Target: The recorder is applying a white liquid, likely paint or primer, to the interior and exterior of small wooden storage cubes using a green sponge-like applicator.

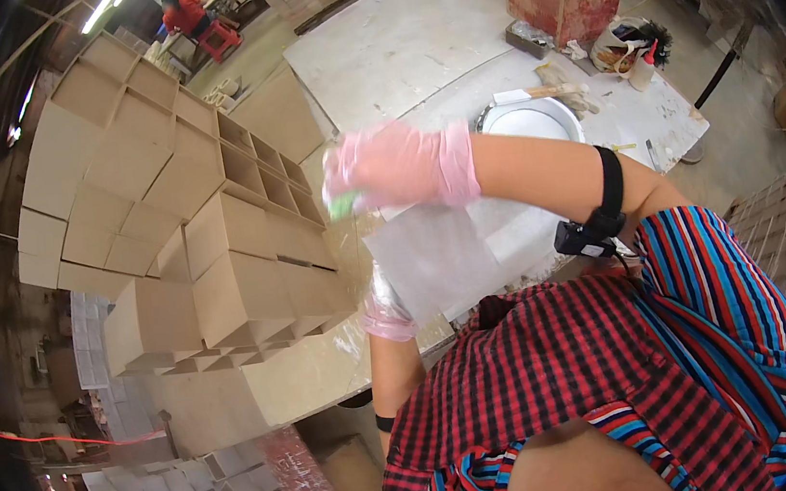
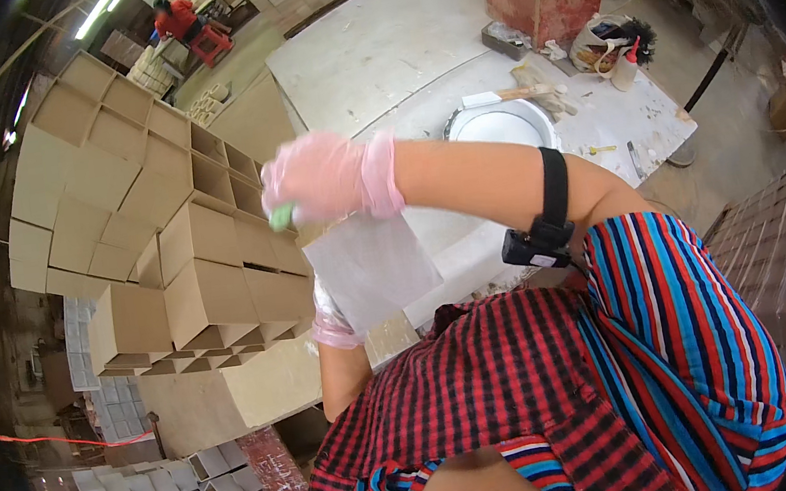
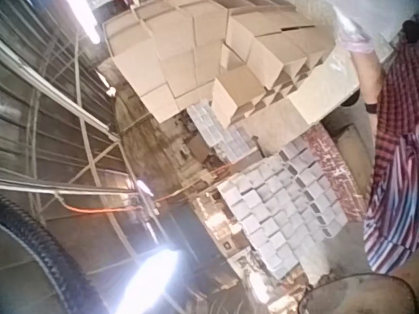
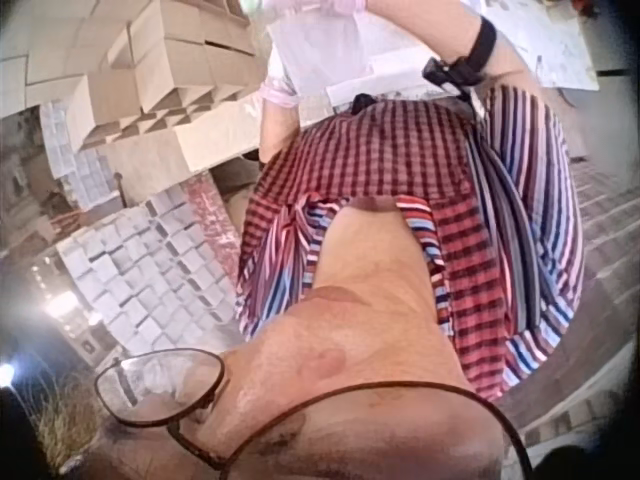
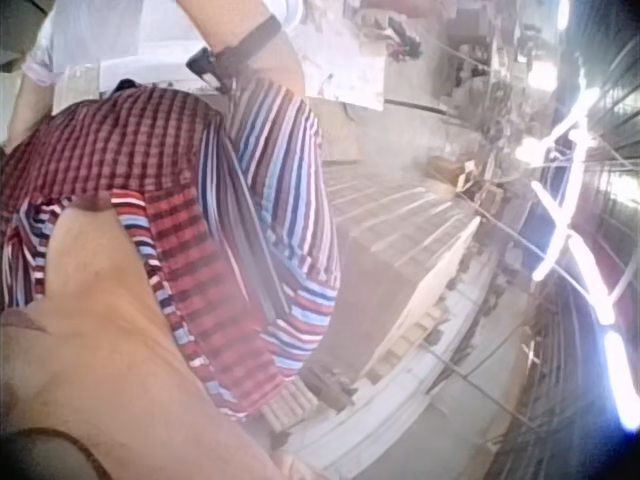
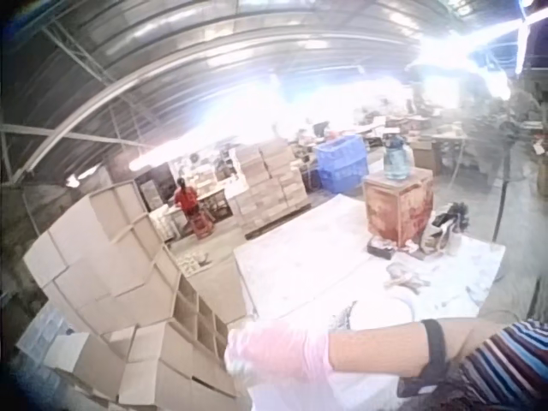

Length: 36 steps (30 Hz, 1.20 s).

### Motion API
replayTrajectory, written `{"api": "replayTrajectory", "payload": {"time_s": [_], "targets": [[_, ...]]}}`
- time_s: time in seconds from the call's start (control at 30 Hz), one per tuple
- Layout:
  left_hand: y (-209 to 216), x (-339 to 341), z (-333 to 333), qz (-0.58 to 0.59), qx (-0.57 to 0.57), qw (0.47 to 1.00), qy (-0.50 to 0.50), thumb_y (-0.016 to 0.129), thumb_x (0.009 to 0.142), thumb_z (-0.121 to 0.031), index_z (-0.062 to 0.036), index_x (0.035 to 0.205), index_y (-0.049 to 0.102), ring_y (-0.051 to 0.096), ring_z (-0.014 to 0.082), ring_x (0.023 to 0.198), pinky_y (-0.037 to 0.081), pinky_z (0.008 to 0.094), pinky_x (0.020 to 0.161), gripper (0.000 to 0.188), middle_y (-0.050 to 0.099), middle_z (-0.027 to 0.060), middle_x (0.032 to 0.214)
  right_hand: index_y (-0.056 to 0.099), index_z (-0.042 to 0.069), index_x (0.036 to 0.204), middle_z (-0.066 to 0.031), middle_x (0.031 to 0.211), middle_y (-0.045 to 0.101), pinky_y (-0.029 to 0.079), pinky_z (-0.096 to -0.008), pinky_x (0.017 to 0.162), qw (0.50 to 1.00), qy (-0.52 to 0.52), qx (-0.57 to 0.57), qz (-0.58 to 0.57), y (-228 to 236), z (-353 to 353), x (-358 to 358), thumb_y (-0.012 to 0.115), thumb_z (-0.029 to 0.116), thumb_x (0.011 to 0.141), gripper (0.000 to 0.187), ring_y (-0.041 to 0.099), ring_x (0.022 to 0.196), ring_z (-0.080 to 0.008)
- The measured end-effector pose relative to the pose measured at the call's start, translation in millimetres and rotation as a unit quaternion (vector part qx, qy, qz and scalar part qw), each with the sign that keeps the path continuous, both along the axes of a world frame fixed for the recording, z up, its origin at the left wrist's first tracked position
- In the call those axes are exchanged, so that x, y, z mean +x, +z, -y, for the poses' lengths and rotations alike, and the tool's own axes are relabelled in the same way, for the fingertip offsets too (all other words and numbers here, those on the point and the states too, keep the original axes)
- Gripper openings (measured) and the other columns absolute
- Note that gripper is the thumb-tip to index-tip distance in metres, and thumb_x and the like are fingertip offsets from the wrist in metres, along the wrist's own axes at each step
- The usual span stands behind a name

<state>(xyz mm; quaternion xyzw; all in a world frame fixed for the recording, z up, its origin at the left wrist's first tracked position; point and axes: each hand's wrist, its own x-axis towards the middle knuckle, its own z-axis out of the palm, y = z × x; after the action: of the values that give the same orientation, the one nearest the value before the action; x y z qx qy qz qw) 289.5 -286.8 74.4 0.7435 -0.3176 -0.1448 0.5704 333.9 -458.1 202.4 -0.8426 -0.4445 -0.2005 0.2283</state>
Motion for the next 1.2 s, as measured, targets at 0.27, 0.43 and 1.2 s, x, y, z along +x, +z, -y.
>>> {"api": "replayTrajectory", "payload": {"time_s": [0.27, 0.43, 1.2], "targets": [[77.4, -15.1, 17.4, -0.059, -0.003, 0.997, 0.053, 0.041, 0.095, -0.033, -0.0051, 0.122, 0.045, 0.052, 0.0171, 0.101, 0.046, 0.0315, 0.083, 0.039, 0.053, 0.0057, 0.113, 0.064, 0.012, 0.094, -0.0071, 0.092, 0.062, 0.049, -0.0357, 0.07, 0.988, 0.118, -0.085, -0.043, -7.6, 33.1, -52.6, 0.063, 0.024, 0.073, 0.025, 0.059, 0.087, -0.0257], [20.5, -7.9, 14.8, -0.332, -0.301, 0.893, 0.042, 0.043, 0.094, -0.03, -0.0053, 0.124, 0.044, 0.053, 0.0187, 0.103, 0.046, 0.0332, 0.085, 0.039, 0.053, 0.0063, 0.114, 0.064, 0.011, 0.093, -0.0069, 0.091, 0.062, 0.049, -0.0364, 0.073, 0.993, -0.082, 0.007, -0.081, -15.4, 54.4, 12.6, 0.065, 0.023, 0.07, 0.026, 0.059, 0.086, -0.0273], [-28.3, 3.9, -30.3, -0.039, -0.093, 0.982, 0.161, 0.048, 0.091, -0.03, -0.005, 0.121, 0.048, 0.056, 0.0236, 0.103, 0.048, 0.037, 0.084, 0.038, 0.055, 0.0092, 0.116, 0.063, 0.018, 0.093, -0.0046, 0.09, 0.06, 0.05, -0.0374, 0.071, 0.982, 0.18, -0.059, -0.009, -18.2, 25.9, -57.0, 0.062, 0.025, 0.073, 0.022, 0.058, 0.085, -0.0234]]}}
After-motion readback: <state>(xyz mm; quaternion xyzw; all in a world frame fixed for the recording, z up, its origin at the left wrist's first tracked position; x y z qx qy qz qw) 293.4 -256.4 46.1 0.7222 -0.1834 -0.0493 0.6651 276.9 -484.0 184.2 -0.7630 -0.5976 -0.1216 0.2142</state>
